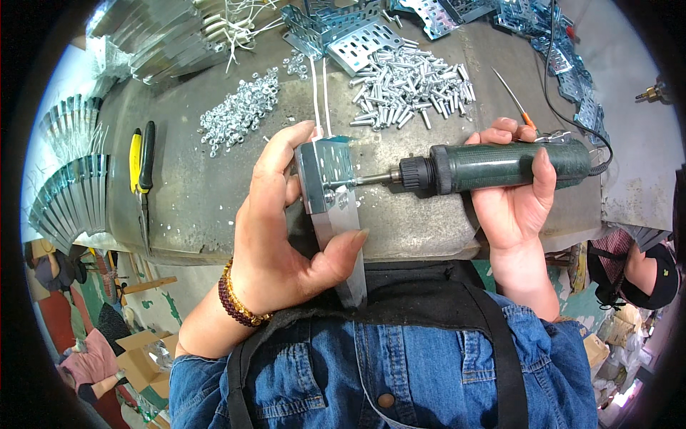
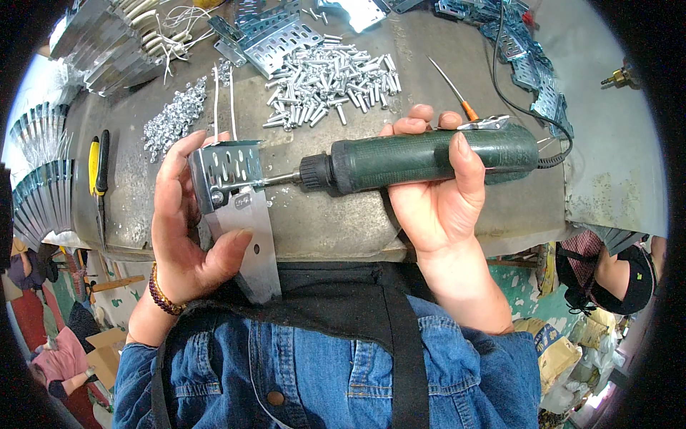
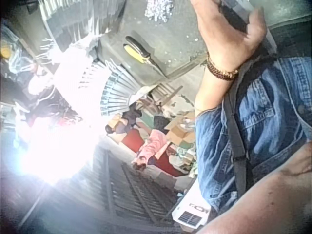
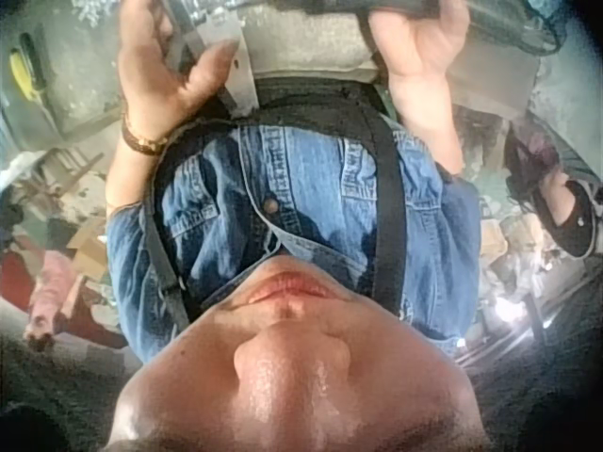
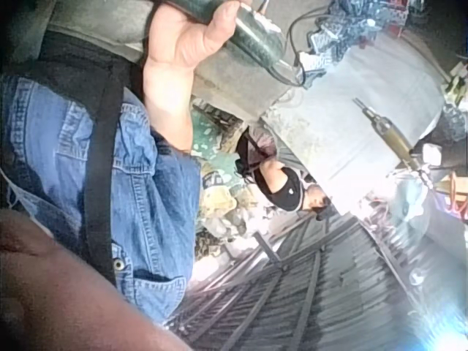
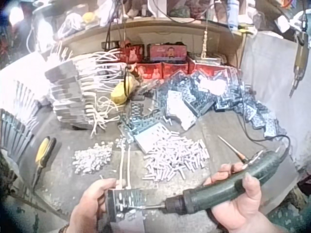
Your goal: Assembling small metal components using screws and a power tool.
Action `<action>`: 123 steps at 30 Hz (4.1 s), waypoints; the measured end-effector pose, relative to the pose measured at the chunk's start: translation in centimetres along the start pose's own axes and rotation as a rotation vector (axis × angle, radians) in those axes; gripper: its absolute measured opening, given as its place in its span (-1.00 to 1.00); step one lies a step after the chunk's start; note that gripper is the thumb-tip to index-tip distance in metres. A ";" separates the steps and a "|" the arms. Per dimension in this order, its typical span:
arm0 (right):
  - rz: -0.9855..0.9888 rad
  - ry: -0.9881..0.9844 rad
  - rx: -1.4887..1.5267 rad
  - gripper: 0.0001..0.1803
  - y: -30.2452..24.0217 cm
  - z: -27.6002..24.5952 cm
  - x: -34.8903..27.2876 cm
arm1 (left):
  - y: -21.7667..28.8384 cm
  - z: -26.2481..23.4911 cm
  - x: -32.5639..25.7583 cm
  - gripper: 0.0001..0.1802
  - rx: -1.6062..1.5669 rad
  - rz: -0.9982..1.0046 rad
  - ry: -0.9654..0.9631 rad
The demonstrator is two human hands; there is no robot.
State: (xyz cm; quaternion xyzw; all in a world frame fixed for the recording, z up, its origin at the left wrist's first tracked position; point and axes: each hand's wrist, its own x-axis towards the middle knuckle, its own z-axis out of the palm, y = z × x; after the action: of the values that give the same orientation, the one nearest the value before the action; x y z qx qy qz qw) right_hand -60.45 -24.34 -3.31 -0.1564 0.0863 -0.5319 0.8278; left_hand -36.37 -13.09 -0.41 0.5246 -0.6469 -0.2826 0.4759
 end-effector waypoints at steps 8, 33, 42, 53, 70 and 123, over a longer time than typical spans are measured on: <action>0.031 0.005 0.027 -0.58 0.0 0.3 0.2 | 0.1 -0.1 -0.4 -0.04 -0.059 -0.034 0.017; 0.033 0.056 -0.027 -0.53 0.0 0.9 -0.1 | -1.2 -1.9 -0.6 -0.86 0.623 0.082 0.157; 0.046 0.044 -0.030 -0.54 0.1 0.8 -0.1 | -1.9 -0.2 -1.4 -0.81 0.579 0.040 0.237; 0.043 0.063 0.002 -0.54 0.0 0.8 0.0 | -2.1 -0.1 -1.4 -0.77 0.570 0.029 0.220; 0.031 0.075 -0.029 -0.53 0.1 0.8 -0.1 | -2.2 -1.1 -0.7 -0.75 0.596 0.087 0.096; 0.017 0.093 -0.073 -0.52 0.2 0.4 0.0 | 2.0 -2.0 1.8 -0.50 -0.893 0.104 0.677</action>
State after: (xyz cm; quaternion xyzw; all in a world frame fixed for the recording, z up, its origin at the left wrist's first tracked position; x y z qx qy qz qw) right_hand -60.20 -24.18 -2.99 -0.1608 0.1452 -0.5279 0.8212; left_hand -35.37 -13.98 2.71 0.3011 -0.3005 -0.3212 0.8461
